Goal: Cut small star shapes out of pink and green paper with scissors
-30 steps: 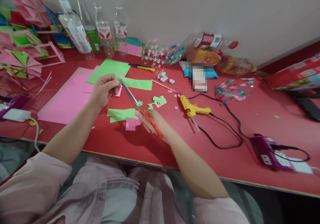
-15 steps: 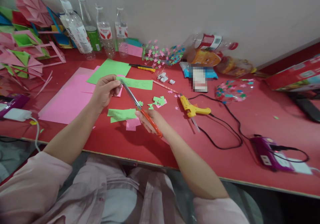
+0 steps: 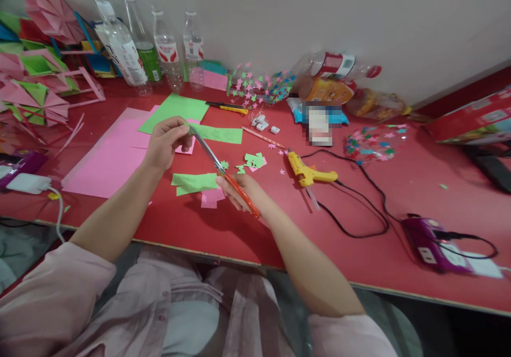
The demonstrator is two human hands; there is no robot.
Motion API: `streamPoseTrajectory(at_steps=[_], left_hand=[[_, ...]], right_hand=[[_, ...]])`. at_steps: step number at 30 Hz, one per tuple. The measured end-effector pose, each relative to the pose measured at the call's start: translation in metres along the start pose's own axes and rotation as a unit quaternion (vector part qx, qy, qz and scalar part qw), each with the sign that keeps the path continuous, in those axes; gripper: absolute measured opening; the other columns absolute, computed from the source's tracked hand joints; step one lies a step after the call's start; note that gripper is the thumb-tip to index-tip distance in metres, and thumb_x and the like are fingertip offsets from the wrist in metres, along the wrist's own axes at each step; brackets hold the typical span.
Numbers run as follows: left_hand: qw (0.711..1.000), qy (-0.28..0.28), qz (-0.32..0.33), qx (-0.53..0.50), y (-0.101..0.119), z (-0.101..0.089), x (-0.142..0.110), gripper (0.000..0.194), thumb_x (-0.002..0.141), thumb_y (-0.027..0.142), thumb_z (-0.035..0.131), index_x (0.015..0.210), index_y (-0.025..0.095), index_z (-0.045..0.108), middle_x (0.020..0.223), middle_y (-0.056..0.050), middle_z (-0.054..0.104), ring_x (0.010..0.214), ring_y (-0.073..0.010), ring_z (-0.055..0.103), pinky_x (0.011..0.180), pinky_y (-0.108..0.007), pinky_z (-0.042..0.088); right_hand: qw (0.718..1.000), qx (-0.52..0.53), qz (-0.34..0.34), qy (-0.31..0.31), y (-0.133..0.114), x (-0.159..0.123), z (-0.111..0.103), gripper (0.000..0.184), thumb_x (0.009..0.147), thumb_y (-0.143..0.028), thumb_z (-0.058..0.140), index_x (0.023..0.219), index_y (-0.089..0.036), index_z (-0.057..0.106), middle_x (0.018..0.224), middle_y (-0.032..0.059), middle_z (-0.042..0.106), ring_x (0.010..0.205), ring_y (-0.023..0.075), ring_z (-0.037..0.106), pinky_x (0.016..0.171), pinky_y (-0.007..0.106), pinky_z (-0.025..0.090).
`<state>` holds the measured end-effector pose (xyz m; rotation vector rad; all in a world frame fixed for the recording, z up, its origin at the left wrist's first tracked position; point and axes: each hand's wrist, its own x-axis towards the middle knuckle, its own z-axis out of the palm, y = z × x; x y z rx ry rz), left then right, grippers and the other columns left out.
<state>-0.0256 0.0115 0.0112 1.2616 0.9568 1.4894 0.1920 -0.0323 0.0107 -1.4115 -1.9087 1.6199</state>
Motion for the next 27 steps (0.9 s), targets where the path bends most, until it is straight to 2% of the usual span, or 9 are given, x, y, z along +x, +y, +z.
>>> streamPoseTrajectory(at_steps=[6,10,27], left_hand=[[0.999,0.037,0.027,-0.016,-0.003,0.004,-0.001,0.014,0.074,0.018,0.060,0.063,0.019,0.052,0.048,0.006,0.054,0.041,-0.0039,0.047,0.042,-0.016,0.038],[0.998,0.045,0.031,-0.031,-0.003,0.011,-0.006,0.014,0.075,0.019,0.060,0.063,0.019,0.053,0.050,0.006,0.056,0.042,-0.0040,0.049,0.042,-0.017,0.038],[1.000,0.015,-0.008,-0.017,0.001,0.010,-0.007,0.017,0.072,0.023,0.062,0.059,0.020,0.050,0.047,0.005,0.051,0.042,-0.0048,0.043,0.042,-0.018,0.035]], right_hand=[[0.998,0.016,-0.045,0.031,-0.003,-0.006,0.005,0.049,0.086,-0.064,0.050,0.063,-0.021,0.047,0.037,-0.0061,0.042,0.031,0.0066,0.035,0.034,0.020,0.032],[0.997,0.048,-0.055,0.025,-0.001,-0.008,0.010,0.050,0.086,-0.067,0.048,0.066,-0.021,0.048,0.038,-0.0060,0.043,0.032,0.0069,0.036,0.033,0.019,0.030],[0.998,0.037,-0.056,0.006,-0.002,-0.011,0.003,0.052,0.088,-0.068,0.045,0.066,-0.020,0.049,0.039,-0.0051,0.044,0.033,0.0067,0.036,0.034,0.019,0.031]])
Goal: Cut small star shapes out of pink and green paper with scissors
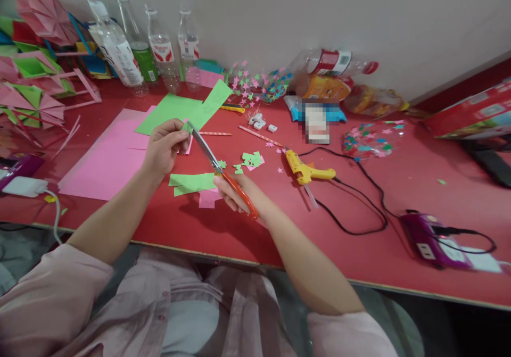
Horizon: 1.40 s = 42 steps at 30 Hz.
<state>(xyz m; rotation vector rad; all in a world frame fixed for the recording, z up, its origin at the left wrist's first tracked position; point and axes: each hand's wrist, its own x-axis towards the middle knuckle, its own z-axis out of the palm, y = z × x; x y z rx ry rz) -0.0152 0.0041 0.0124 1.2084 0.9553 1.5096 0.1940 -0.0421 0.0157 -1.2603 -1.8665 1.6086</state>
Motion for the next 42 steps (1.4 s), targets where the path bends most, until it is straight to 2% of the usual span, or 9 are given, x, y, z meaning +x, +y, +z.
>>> streamPoseTrajectory(at_steps=[14,26,35,42], left_hand=[[1.000,0.011,-0.001,-0.026,-0.005,0.005,-0.001,0.019,0.075,0.022,0.062,0.061,0.019,0.050,0.048,0.006,0.053,0.041,-0.0034,0.044,0.043,-0.016,0.035],[1.000,0.017,-0.012,-0.015,-0.005,0.004,0.000,0.019,0.074,0.025,0.062,0.061,0.020,0.049,0.048,0.006,0.051,0.041,-0.0036,0.044,0.043,-0.017,0.036],[0.999,0.006,-0.010,-0.034,-0.004,0.003,0.000,0.018,0.071,0.023,0.062,0.061,0.020,0.048,0.047,0.006,0.051,0.041,-0.0034,0.043,0.042,-0.017,0.033],[0.999,0.008,-0.014,-0.042,-0.005,0.001,0.001,0.018,0.072,0.026,0.063,0.063,0.020,0.048,0.048,0.006,0.051,0.041,-0.0042,0.043,0.041,-0.018,0.032]], right_hand=[[0.999,0.013,-0.001,0.051,0.001,0.002,0.014,0.056,0.084,-0.075,0.047,0.064,-0.023,0.041,0.034,-0.0075,0.040,0.029,0.0063,0.032,0.032,0.019,0.030],[0.999,-0.010,-0.005,0.048,0.001,0.003,0.011,0.058,0.084,-0.075,0.046,0.060,-0.023,0.039,0.034,-0.0053,0.041,0.031,0.0076,0.035,0.036,0.022,0.029],[0.998,-0.029,0.023,0.055,-0.004,0.001,0.010,0.058,0.083,-0.075,0.048,0.057,-0.024,0.039,0.034,-0.0050,0.041,0.028,0.0078,0.034,0.032,0.023,0.029],[0.999,-0.010,0.014,0.049,0.002,0.005,0.009,0.055,0.084,-0.071,0.050,0.059,-0.023,0.041,0.033,-0.0055,0.041,0.027,0.0070,0.033,0.031,0.021,0.028]])
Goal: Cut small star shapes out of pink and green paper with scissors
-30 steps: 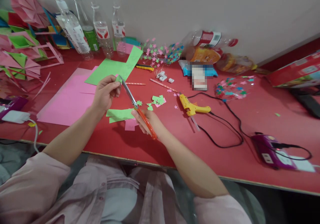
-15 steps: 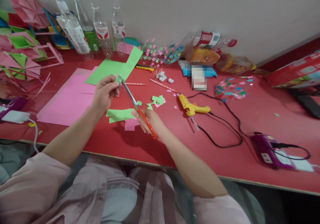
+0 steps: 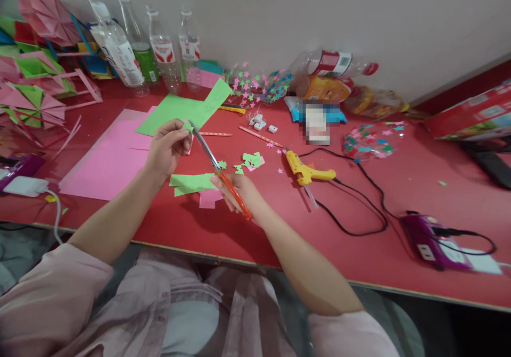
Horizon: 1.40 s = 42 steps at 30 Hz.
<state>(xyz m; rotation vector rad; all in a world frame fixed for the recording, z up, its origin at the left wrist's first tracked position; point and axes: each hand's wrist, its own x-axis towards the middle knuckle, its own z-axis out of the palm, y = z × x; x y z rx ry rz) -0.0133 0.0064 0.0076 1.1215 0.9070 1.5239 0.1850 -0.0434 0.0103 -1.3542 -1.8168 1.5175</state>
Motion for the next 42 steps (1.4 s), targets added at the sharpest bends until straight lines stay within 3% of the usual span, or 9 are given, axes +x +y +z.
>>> streamPoseTrajectory(at_steps=[9,16,26,34,42], left_hand=[[0.999,0.035,0.018,-0.024,-0.0013,0.0008,0.0019,0.015,0.077,0.025,0.061,0.067,0.020,0.052,0.051,0.006,0.054,0.043,-0.0036,0.047,0.042,-0.017,0.034],[1.000,0.014,-0.020,-0.006,-0.0026,0.0053,0.0003,0.023,0.076,0.029,0.067,0.066,0.020,0.048,0.055,0.006,0.057,0.045,-0.0032,0.049,0.045,-0.016,0.039],[0.996,0.066,0.009,-0.056,-0.0005,0.0031,0.0032,0.009,0.077,0.020,0.064,0.071,0.019,0.057,0.053,0.007,0.057,0.044,-0.0024,0.050,0.044,-0.015,0.038],[0.997,0.068,0.037,0.002,0.0018,-0.0003,0.0050,0.012,0.076,0.014,0.060,0.066,0.019,0.056,0.048,0.008,0.051,0.041,-0.0024,0.044,0.040,-0.014,0.033],[0.996,0.059,0.056,0.048,0.0024,0.0004,0.0040,0.015,0.079,0.017,0.061,0.066,0.019,0.053,0.049,0.008,0.049,0.042,-0.0026,0.044,0.040,-0.015,0.033]], right_hand=[[1.000,0.025,-0.004,-0.007,0.0009,0.0001,0.0022,0.052,0.085,-0.069,0.048,0.064,-0.021,0.047,0.035,-0.0065,0.044,0.028,0.0061,0.036,0.032,0.018,0.034],[0.999,0.037,-0.001,0.022,0.0019,0.0009,0.0074,0.047,0.085,-0.063,0.051,0.064,-0.021,0.046,0.035,-0.0068,0.044,0.028,0.0059,0.034,0.032,0.018,0.032],[1.000,0.024,0.014,0.014,-0.0001,0.0002,0.0060,0.051,0.084,-0.068,0.051,0.063,-0.021,0.046,0.035,-0.0058,0.044,0.029,0.0067,0.037,0.032,0.019,0.035],[1.000,-0.017,0.002,-0.001,-0.0037,-0.0028,-0.0004,0.051,0.085,-0.067,0.050,0.064,-0.021,0.048,0.037,-0.0049,0.045,0.030,0.0071,0.039,0.034,0.020,0.036],[1.000,0.008,-0.002,-0.010,-0.0042,-0.0038,0.0000,0.050,0.085,-0.068,0.049,0.067,-0.021,0.049,0.039,-0.0047,0.047,0.032,0.0069,0.037,0.036,0.020,0.035]])
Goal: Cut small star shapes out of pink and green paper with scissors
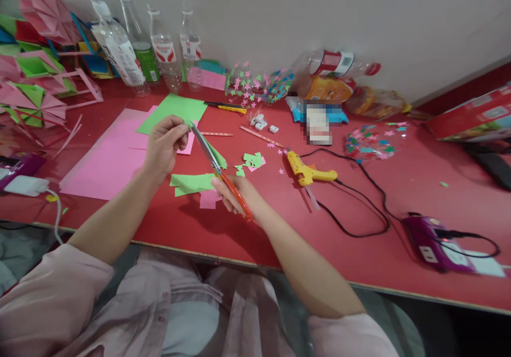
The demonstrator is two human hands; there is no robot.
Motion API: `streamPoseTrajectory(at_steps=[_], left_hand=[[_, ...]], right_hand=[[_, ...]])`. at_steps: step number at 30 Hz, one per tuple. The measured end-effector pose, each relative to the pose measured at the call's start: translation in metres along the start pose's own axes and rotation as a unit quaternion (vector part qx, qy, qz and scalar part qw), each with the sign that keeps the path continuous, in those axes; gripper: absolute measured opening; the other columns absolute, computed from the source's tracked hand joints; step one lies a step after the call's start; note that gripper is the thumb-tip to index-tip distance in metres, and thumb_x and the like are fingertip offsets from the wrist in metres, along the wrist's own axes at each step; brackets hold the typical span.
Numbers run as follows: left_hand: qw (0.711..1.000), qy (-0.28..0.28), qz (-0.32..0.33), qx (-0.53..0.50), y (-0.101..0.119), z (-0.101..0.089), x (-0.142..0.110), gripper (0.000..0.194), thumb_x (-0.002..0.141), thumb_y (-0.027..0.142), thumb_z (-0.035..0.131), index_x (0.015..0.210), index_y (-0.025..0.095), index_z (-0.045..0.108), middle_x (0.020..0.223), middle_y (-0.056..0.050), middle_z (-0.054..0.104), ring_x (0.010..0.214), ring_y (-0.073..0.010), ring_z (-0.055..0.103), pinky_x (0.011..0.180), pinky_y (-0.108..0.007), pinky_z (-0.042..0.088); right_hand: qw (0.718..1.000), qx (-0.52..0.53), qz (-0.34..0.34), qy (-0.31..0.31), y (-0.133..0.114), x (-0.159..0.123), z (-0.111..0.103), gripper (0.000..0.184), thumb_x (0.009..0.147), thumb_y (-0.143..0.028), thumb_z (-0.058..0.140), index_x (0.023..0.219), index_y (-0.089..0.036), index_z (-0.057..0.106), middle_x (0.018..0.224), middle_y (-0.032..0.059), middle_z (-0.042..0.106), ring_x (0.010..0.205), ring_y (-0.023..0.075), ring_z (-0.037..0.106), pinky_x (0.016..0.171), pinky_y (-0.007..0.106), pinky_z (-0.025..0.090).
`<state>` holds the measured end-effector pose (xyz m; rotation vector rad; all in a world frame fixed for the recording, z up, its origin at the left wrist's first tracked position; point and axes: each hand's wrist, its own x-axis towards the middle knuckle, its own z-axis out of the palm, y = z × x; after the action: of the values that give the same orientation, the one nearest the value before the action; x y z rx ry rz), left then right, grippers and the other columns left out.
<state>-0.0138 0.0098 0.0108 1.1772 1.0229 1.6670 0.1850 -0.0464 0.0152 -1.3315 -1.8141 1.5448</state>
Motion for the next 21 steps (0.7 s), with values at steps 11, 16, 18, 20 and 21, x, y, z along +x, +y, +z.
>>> streamPoseTrajectory(at_steps=[11,16,18,20,21], left_hand=[[0.998,0.017,0.036,0.042,-0.0059,0.0010,-0.0027,0.015,0.086,0.030,0.058,0.077,0.021,0.050,0.062,0.005,0.063,0.042,-0.0038,0.055,0.042,-0.016,0.044],[0.996,0.013,0.049,0.078,-0.0020,0.0003,-0.0020,0.017,0.083,0.028,0.062,0.074,0.020,0.050,0.060,0.005,0.063,0.044,-0.0040,0.057,0.045,-0.015,0.047],[0.997,0.006,0.030,0.073,-0.0008,-0.0003,-0.0010,0.016,0.083,0.026,0.061,0.073,0.020,0.051,0.056,0.005,0.062,0.044,-0.0048,0.057,0.044,-0.016,0.047],[0.998,0.005,0.005,0.060,0.0000,-0.0016,0.0004,0.014,0.082,0.024,0.059,0.072,0.020,0.051,0.055,0.005,0.062,0.044,-0.0055,0.058,0.044,-0.016,0.047],[0.999,0.004,-0.006,0.052,0.0003,-0.0026,0.0011,0.013,0.082,0.024,0.058,0.072,0.020,0.051,0.055,0.005,0.062,0.045,-0.0057,0.058,0.045,-0.017,0.048]], right_hand=[[0.997,0.047,0.008,-0.058,0.0060,0.0012,0.0022,0.057,0.086,-0.073,0.041,0.069,-0.020,0.052,0.038,-0.0046,0.046,0.032,0.0086,0.041,0.033,0.020,0.033],[0.998,0.036,0.015,-0.039,0.0035,-0.0004,0.0008,0.055,0.085,-0.072,0.044,0.069,-0.020,0.051,0.038,-0.0046,0.046,0.032,0.0079,0.040,0.033,0.019,0.032],[0.999,0.032,0.017,-0.030,0.0035,-0.0007,-0.0010,0.056,0.085,-0.073,0.044,0.069,-0.020,0.052,0.039,-0.0044,0.046,0.032,0.0077,0.040,0.033,0.019,0.032],[0.999,0.025,0.020,-0.031,0.0038,-0.0007,-0.0027,0.057,0.085,-0.073,0.044,0.069,-0.019,0.053,0.039,-0.0045,0.045,0.032,0.0075,0.039,0.032,0.019,0.029],[0.999,0.022,0.020,-0.034,0.0040,-0.0005,-0.0033,0.057,0.085,-0.073,0.044,0.069,-0.019,0.053,0.039,-0.0047,0.045,0.032,0.0073,0.039,0.031,0.018,0.028]])
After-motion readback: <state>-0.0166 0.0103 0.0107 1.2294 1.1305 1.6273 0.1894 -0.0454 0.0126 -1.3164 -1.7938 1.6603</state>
